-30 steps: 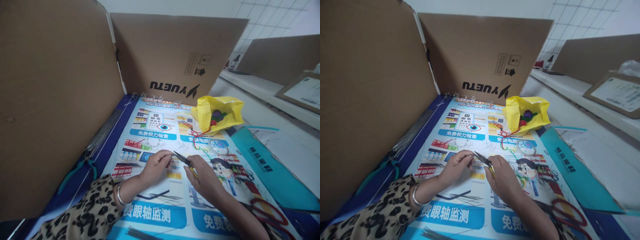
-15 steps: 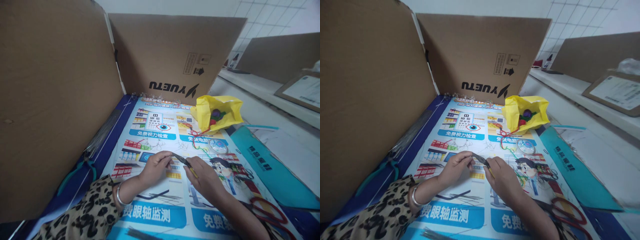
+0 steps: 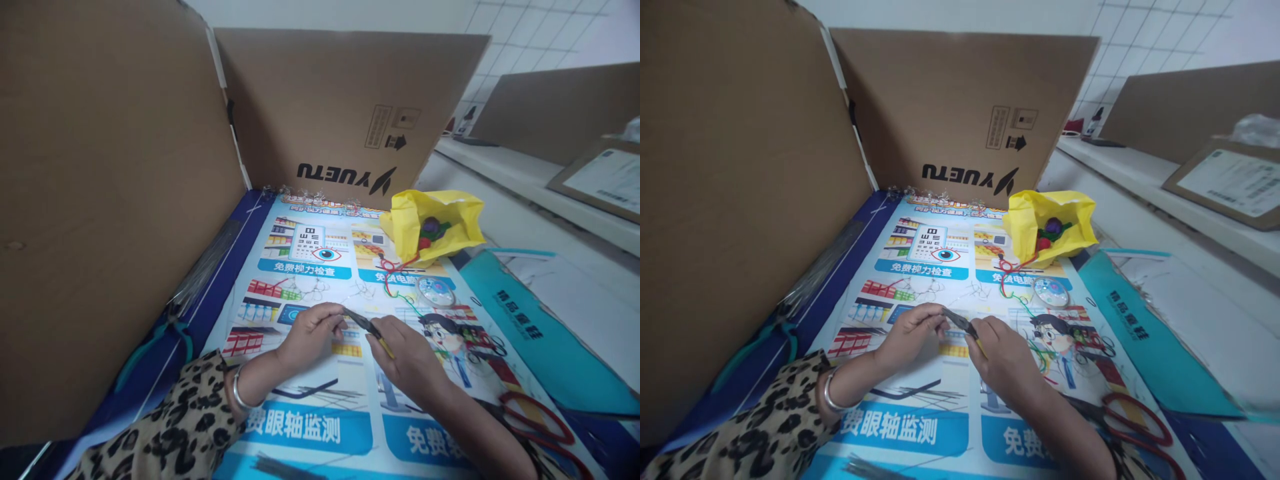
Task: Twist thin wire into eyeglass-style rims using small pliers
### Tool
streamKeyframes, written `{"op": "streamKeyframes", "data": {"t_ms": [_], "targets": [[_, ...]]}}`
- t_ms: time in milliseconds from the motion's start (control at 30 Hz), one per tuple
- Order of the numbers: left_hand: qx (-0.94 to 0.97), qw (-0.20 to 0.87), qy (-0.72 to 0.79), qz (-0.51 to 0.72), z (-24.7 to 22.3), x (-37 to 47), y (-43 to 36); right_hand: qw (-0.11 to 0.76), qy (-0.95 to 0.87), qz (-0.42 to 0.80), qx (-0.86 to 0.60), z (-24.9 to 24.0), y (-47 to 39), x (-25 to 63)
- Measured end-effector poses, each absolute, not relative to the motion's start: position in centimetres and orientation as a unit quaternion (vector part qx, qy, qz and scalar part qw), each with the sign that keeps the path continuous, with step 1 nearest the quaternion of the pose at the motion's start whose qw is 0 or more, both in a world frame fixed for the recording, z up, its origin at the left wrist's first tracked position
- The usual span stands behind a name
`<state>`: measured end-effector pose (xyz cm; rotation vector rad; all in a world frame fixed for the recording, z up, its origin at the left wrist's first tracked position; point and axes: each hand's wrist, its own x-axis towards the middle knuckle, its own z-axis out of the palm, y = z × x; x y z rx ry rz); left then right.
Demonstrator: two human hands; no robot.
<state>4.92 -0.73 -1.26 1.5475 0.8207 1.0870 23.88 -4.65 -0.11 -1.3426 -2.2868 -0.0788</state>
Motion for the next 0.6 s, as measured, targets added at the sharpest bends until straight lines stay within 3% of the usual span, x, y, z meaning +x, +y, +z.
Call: {"op": "streamKeyframes", "data": {"t_ms": [100, 267, 400, 600], "targets": [[0.717, 0.426, 0.304, 0.461, -1.6, 4.3, 0.0, 0.235, -0.828, 0.095, -0.500, 0.7, -4.8, 23.9], [0.824, 0.216, 0.176, 0.493, -1.9, 3.1, 1.1, 0.214, -0.741, 0.402, -0.494, 2.1, -5.1, 24.0], [0.848, 0.187, 0.127, 0.479, -1.4, 2.8, 0.9, 0.231, -0.611, 0.637, -0.410, 1.6, -5.2, 24.1], [0.847, 0.180, 0.117, 0.486, -1.1, 3.1, 0.4, 0.263, -0.461, 0.785, -0.320, -0.1, -5.3, 23.8]]}}
